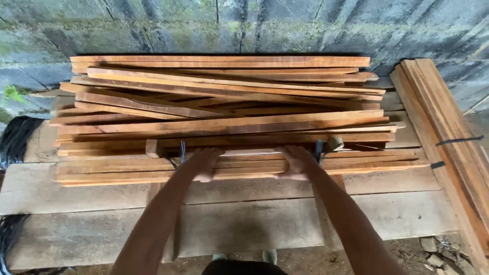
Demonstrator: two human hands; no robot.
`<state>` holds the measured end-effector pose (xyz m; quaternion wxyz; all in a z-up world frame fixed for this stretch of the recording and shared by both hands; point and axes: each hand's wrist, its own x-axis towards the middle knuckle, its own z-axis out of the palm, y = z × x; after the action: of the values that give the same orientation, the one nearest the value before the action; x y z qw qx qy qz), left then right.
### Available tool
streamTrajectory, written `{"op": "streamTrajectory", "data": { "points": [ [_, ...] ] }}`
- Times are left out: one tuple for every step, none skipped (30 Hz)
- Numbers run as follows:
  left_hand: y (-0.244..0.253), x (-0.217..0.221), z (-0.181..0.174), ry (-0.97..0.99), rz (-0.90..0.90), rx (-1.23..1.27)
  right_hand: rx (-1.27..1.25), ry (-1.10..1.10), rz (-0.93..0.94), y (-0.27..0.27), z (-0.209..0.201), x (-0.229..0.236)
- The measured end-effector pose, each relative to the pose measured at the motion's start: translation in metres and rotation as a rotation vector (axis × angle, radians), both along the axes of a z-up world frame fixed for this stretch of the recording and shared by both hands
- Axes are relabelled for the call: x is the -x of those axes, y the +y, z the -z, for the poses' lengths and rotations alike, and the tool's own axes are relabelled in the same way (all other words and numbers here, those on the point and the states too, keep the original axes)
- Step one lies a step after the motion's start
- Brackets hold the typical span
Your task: The person organizes a pile of wooden planks on a workbench. They pick up individual planks and small bundles, align them, and place them into a neat stack. The person also moves a bundle of planks to the side and continues to arrange the remaining pieces.
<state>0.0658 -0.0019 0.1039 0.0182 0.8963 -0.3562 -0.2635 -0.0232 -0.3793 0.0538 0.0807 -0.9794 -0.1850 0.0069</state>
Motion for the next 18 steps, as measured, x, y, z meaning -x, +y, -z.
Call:
{"op": "streamTrajectory", "data": {
  "points": [
    [-0.011,0.009,0.026,0.003,-0.002,0.0,0.0,0.003,-0.002,0.002,-0.009,0.006],
    [-0.018,0.018,0.053,-0.376,-0.003,0.088,0.012,-0.048,-0.026,0.009,-0.016,0.012],
    [-0.024,0.026,0.079,-0.755,-0.004,0.175,0.024,-0.099,-0.05,0.016,-0.024,0.017],
    [-0.036,0.037,0.066,-0.761,-0.006,0.17,0.021,-0.105,-0.054,0.027,-0.017,0.019],
    [-0.047,0.047,0.053,-0.633,-0.078,0.178,0.003,-0.113,-0.029,0.037,-0.011,0.02],
    [-0.058,0.056,0.04,-0.507,-0.15,0.183,-0.017,-0.121,-0.006,0.05,-0.004,0.02],
    [-0.061,0.049,0.05,-0.514,-0.154,0.176,-0.024,-0.127,-0.011,0.07,0.005,0.004],
    [-0.067,0.048,0.062,-0.623,-0.074,0.244,0.052,-0.179,-0.026,0.088,0.015,-0.002],
    [-0.073,0.048,0.076,-0.731,0.008,0.313,0.127,-0.231,-0.04,0.105,0.026,-0.009],
    [-0.073,0.047,0.072,-0.732,0.011,0.31,0.125,-0.232,-0.038,0.107,0.026,-0.01],
    [-0.073,0.046,0.068,-0.675,0.004,0.274,0.128,-0.176,-0.017,0.108,0.026,-0.012],
    [-0.076,0.05,0.067,-0.614,-0.003,0.242,0.136,-0.115,0.006,0.107,0.028,-0.008],
    [-0.079,0.039,0.078,-0.609,0.001,0.245,0.138,-0.11,0.01,0.108,0.013,-0.007],
    [-0.078,0.034,0.092,-0.625,-0.005,0.214,0.136,-0.101,0.001,0.11,0.0,-0.004],
    [-0.077,0.029,0.107,-0.639,-0.012,0.182,0.134,-0.092,-0.008,0.114,-0.013,-0.001],
    [-0.071,0.027,0.1,-0.636,-0.021,0.183,0.137,-0.089,-0.017,0.106,-0.007,-0.003],
    [-0.065,0.026,0.094,-0.534,-0.01,0.231,0.077,-0.062,-0.048,0.098,-0.001,-0.005],
    [-0.061,0.028,0.09,-0.422,0.011,0.281,0.015,-0.028,-0.068,0.088,0.007,-0.002]
  ]
}}
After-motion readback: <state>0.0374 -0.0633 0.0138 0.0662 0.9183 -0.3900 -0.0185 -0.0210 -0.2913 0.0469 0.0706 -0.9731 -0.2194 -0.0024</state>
